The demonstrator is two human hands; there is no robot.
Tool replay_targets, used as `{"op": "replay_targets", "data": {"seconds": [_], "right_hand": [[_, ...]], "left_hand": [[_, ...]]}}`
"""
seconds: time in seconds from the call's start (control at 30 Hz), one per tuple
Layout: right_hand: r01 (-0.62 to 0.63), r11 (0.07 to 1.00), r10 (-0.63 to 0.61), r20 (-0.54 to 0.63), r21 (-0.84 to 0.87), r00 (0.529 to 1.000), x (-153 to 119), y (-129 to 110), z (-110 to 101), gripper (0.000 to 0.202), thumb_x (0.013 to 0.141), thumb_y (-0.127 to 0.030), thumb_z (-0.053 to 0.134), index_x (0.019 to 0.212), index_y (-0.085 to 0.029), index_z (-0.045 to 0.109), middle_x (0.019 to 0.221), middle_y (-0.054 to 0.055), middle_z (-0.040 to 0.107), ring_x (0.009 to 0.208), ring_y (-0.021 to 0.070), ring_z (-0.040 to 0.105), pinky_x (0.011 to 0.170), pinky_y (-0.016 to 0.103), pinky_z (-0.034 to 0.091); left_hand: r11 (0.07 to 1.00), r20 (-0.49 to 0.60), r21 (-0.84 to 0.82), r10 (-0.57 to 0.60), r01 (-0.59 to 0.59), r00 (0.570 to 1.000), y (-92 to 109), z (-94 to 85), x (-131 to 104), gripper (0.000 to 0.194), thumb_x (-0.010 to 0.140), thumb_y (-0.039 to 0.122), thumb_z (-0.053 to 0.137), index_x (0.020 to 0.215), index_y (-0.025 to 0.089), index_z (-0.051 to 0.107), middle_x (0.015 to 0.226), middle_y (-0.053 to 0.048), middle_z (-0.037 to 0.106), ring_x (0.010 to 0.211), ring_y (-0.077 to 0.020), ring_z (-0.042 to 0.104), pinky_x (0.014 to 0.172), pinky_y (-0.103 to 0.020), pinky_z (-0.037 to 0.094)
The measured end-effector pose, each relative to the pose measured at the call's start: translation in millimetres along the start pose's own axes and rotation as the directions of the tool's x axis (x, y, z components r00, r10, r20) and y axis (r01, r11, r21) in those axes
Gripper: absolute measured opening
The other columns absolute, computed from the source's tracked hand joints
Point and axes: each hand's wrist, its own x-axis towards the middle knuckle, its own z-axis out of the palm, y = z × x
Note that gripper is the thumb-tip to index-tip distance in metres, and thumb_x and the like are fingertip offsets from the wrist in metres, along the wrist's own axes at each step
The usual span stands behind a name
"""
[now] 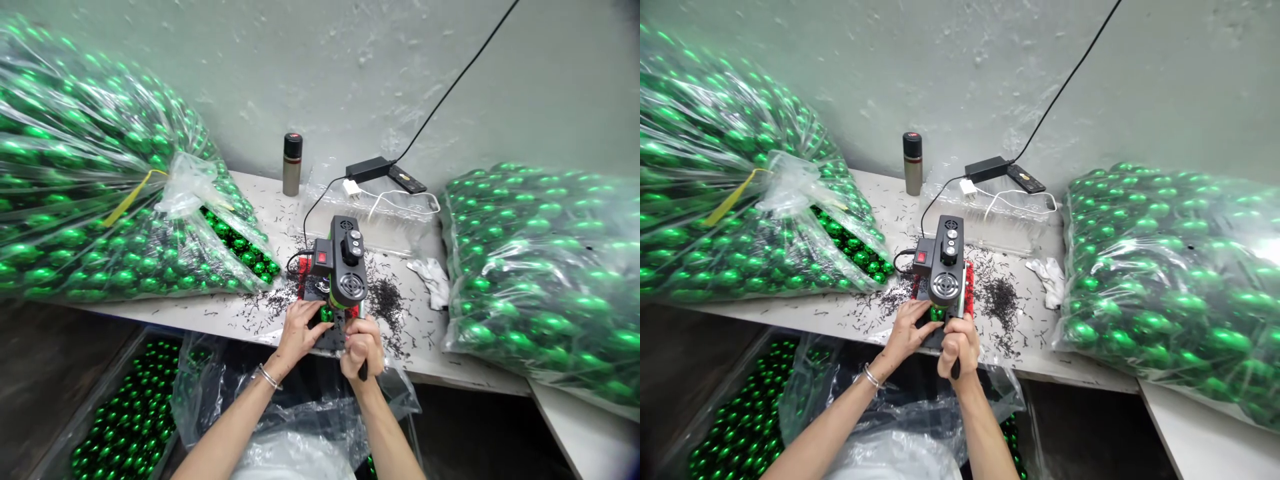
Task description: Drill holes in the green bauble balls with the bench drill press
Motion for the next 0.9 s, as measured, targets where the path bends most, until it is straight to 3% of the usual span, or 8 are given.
{"op": "replay_targets", "data": {"seconds": [0.3, 0.4, 0.47, 0.57, 0.67, 0.73, 0.8, 0.9], "right_hand": [[-0.244, 0.970, 0.242, 0.068, 0.021, 0.968, 53, -36, -14, 0.026, 0.094, -0.017, 0.042, 0.071, -0.020, 0.053, 0.072, 0.001, 0.056, 0.072, 0.0146, 0.058, 0.064, 0.029, 0.047], [-0.280, 0.960, 0.279, 0.047, 0.014, 0.959, 60, -40, -16, 0.009, 0.090, -0.026, 0.057, 0.096, -0.021, 0.061, 0.097, 0.006, 0.063, 0.078, 0.0147, 0.061, 0.066, 0.029, 0.051], [-0.359, 0.933, 0.359, 0.004, -0.012, 0.933, 54, -38, -18, 0.035, 0.084, -0.031, 0.066, 0.117, -0.022, 0.057, 0.115, 0.010, 0.061, 0.074, 0.0127, 0.061, 0.066, 0.029, 0.053], [-0.609, 0.791, 0.611, 0.036, -0.064, 0.791, 31, -40, -22, 0.044, 0.085, -0.038, 0.065, 0.125, -0.021, 0.055, 0.118, 0.012, 0.063, 0.073, 0.0130, 0.062, 0.068, 0.029, 0.056], [-0.795, 0.601, 0.772, 0.314, -0.077, 0.553, 0, -49, -23, 0.039, 0.086, -0.045, 0.061, 0.115, -0.019, 0.064, 0.109, 0.012, 0.070, 0.085, 0.0181, 0.068, 0.071, 0.029, 0.058], [-0.854, 0.515, 0.784, 0.442, -0.069, 0.437, -19, -59, -21, 0.045, 0.084, -0.048, 0.063, 0.117, -0.018, 0.065, 0.112, 0.012, 0.071, 0.091, 0.0195, 0.069, 0.074, 0.029, 0.059], [-0.886, 0.463, 0.798, 0.450, -0.033, 0.400, -35, -67, -21, 0.051, 0.082, -0.049, 0.064, 0.124, -0.019, 0.062, 0.118, 0.012, 0.070, 0.095, 0.0196, 0.070, 0.080, 0.030, 0.059], [-0.903, 0.429, 0.832, 0.379, 0.020, 0.404, -51, -72, -34, 0.052, 0.081, -0.050, 0.064, 0.122, -0.017, 0.064, 0.119, 0.012, 0.070, 0.102, 0.0212, 0.070, 0.089, 0.031, 0.059]], "left_hand": [[0.996, -0.053, -0.064, -0.063, 0.060, 0.997, 5, -3.5, -2, 0.030, 0.083, 0.030, 0.068, 0.112, 0.021, 0.064, 0.108, -0.008, 0.071, 0.103, -0.0244, 0.063, 0.096, -0.044, 0.047], [0.984, -0.073, -0.136, -0.123, 0.112, 0.990, 11, -12.7, -9, 0.029, 0.084, 0.029, 0.066, 0.111, 0.021, 0.063, 0.107, -0.007, 0.068, 0.101, -0.0219, 0.064, 0.091, -0.038, 0.050], [0.979, -0.078, -0.168, -0.131, 0.117, 0.988, 17, -21.3, -17, 0.028, 0.085, 0.030, 0.065, 0.111, 0.020, 0.062, 0.105, -0.007, 0.066, 0.098, -0.0205, 0.064, 0.087, -0.034, 0.052], [0.985, -0.067, -0.139, -0.115, 0.104, 0.991, 26, -36.0, -28, 0.025, 0.085, 0.031, 0.066, 0.108, 0.021, 0.064, 0.098, -0.006, 0.066, 0.092, -0.0198, 0.064, 0.083, -0.033, 0.053], [0.995, -0.002, -0.062, -0.076, 0.075, 0.997, 33, -47.2, -37, 0.023, 0.083, 0.031, 0.069, 0.104, 0.021, 0.065, 0.095, -0.005, 0.066, 0.089, -0.0208, 0.063, 0.080, -0.034, 0.053], [0.999, 0.053, -0.034, -0.021, 0.023, 0.998, 37, -49.5, -43, 0.023, 0.083, 0.029, 0.069, 0.104, 0.019, 0.065, 0.094, -0.007, 0.066, 0.088, -0.0218, 0.062, 0.080, -0.036, 0.053], [0.999, 0.105, -0.029, 0.030, -0.027, 0.994, 42, -47.5, -51, 0.024, 0.084, 0.025, 0.067, 0.107, 0.018, 0.064, 0.095, -0.008, 0.066, 0.089, -0.0227, 0.062, 0.083, -0.038, 0.054], [0.995, 0.205, -0.070, 0.083, -0.070, 0.975, 51, -41.5, -66, 0.030, 0.087, 0.021, 0.063, 0.117, 0.018, 0.061, 0.101, -0.009, 0.066, 0.094, -0.0228, 0.062, 0.087, -0.039, 0.054]]}}
